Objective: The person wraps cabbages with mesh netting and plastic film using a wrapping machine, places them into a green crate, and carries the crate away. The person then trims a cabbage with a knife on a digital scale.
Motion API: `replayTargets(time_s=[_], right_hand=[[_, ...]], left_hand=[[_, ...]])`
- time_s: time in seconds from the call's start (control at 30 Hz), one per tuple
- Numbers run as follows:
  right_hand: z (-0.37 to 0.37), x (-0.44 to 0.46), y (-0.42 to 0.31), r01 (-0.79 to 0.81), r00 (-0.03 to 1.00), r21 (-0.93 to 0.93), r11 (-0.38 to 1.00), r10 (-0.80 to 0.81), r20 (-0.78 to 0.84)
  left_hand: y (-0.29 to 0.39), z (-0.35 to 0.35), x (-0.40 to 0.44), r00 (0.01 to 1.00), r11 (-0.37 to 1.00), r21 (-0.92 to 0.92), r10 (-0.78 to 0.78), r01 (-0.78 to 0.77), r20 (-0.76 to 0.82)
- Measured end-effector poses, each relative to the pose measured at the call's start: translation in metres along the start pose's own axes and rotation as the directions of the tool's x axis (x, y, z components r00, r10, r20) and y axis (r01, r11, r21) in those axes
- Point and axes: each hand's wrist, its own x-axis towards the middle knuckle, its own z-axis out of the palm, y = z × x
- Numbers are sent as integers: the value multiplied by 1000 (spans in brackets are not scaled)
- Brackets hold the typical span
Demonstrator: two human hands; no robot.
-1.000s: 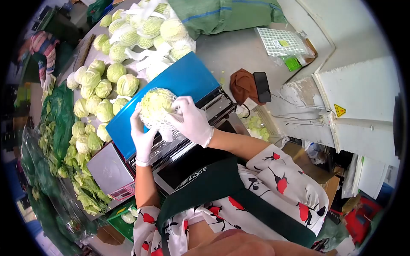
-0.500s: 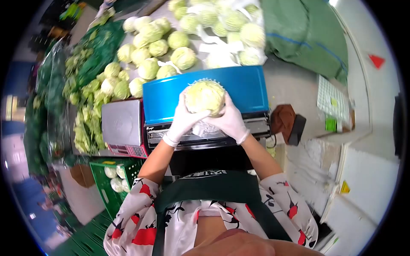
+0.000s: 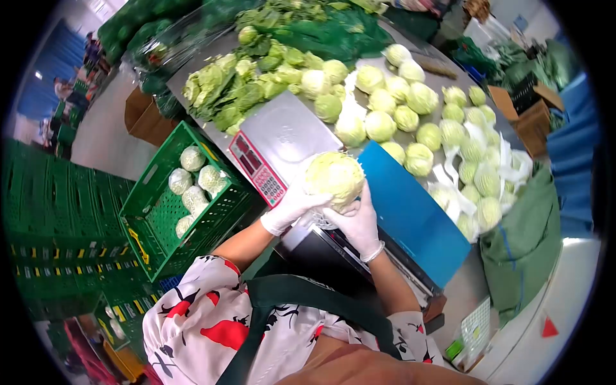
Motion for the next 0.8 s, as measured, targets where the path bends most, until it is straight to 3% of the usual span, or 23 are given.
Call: replayTargets(time_s=[0.03, 0.17, 0.33, 0.5, 0.53, 0.6, 0.63, 0.67, 0.73, 0.77, 0.8], right_hand=[[14, 8, -4, -47, 998, -101, 994, 51, 43], [64, 43, -14, -104, 970, 161, 981, 65, 233], [93, 106, -5, -233, 955, -128, 964, 252, 156], [134, 216, -21, -26, 998, -375, 927, 42, 35], [140, 244, -15, 59, 998, -558, 828, -44, 40], [169, 291, -41, 170, 985, -638, 751, -135, 103], [178, 327, -20, 249, 963, -755, 607, -242, 123], [194, 351, -22, 245, 964, -816, 523, -225, 145], [224, 386, -42, 201, 973, -878, 435, 15, 230], [239, 407, -30, 117, 973, -943, 310, 154, 171], [257, 417, -26, 137, 959, -977, 161, 225, 172]], left_hand=[[7, -23, -5, 1000, 999, -41, -21, 21, -17], [30, -115, -25, 994, 981, -186, -77, 62, -79], [50, -204, -64, 987, 987, -135, -100, 83, -123], [65, -248, -90, 964, 969, -194, -188, 151, -186], [65, -256, -92, 963, 966, -208, -193, 153, -189], [67, -274, -93, 955, 960, -230, -211, 162, -210], [69, -282, -93, 946, 954, -243, -232, 176, -225], [71, -289, -93, 938, 945, -259, -259, 198, -232], [73, -303, -95, 902, 924, -302, -322, 234, -288], [73, -310, -96, 897, 922, -300, -334, 247, -288], [74, -317, -91, 897, 926, -289, -328, 243, -297]])
